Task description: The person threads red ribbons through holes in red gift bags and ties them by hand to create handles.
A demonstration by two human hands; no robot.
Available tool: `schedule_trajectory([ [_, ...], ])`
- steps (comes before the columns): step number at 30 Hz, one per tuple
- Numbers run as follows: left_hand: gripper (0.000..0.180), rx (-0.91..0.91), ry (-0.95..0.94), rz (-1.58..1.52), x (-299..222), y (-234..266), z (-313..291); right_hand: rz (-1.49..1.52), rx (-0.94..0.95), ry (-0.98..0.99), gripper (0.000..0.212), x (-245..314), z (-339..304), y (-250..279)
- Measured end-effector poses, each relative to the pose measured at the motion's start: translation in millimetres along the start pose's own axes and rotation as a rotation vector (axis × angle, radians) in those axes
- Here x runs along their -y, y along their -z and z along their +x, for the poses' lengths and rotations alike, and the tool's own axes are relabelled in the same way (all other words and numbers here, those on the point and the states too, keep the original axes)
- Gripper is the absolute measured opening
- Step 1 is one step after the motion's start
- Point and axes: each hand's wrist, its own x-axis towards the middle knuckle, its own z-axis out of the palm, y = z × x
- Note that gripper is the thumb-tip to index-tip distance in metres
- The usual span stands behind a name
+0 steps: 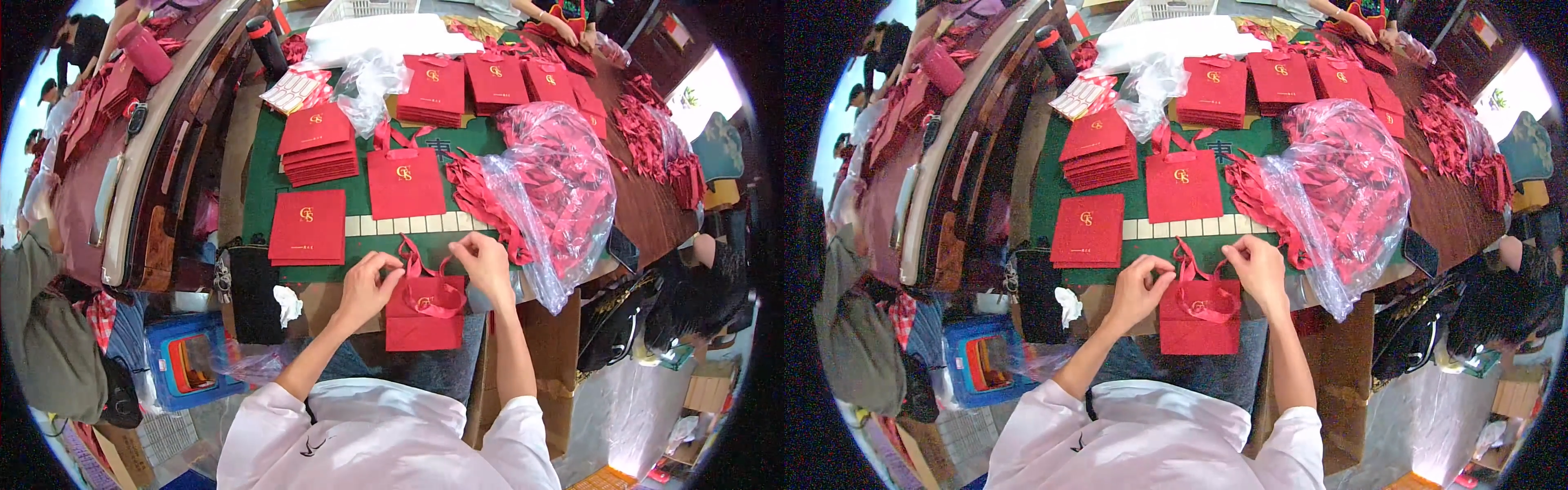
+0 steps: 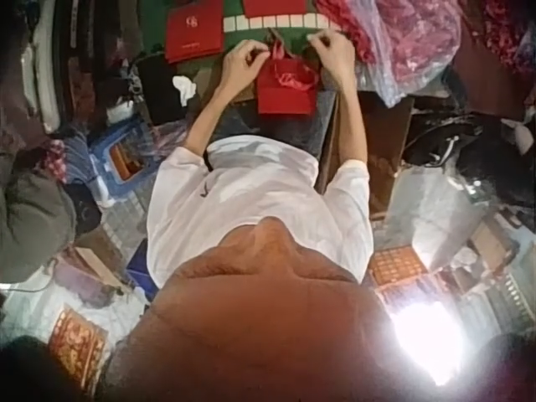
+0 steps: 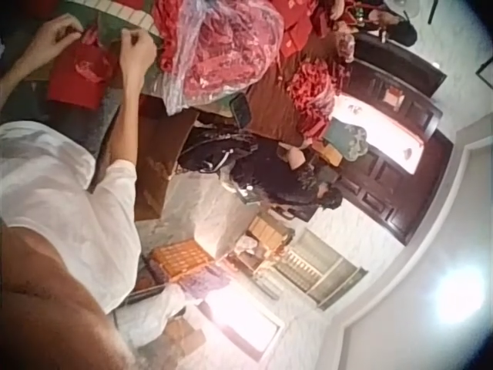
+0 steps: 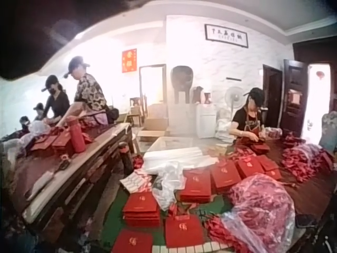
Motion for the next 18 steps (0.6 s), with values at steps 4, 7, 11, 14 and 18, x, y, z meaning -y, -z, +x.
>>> schedule_trajectory([
  [4,0.023,-0.067,-0.068,0.195,7,-10,9,-0.345,0.115,-0.16,0.038,23,-3,-4],
  [7,0.028,-0.013,0.01,0.25,2,-21,14,-0.279,0.022,-0.068,0.034,8,-7,-18],
  [11,0.024,-0.035,0.004,0.221,4,-25,14,-0.031,-0.026,0.03,0.024,1,-9,-25],
  [14,0.02,-0.049,0.045,0.113,4,-24,13,0.355,0.138,-0.1,0.016,12,-16,-17],
  [18,0.014,0.047,0.15,-0.208,15,-27,13,0.581,0.187,-0.013,0.013,8,-21,-25],
])
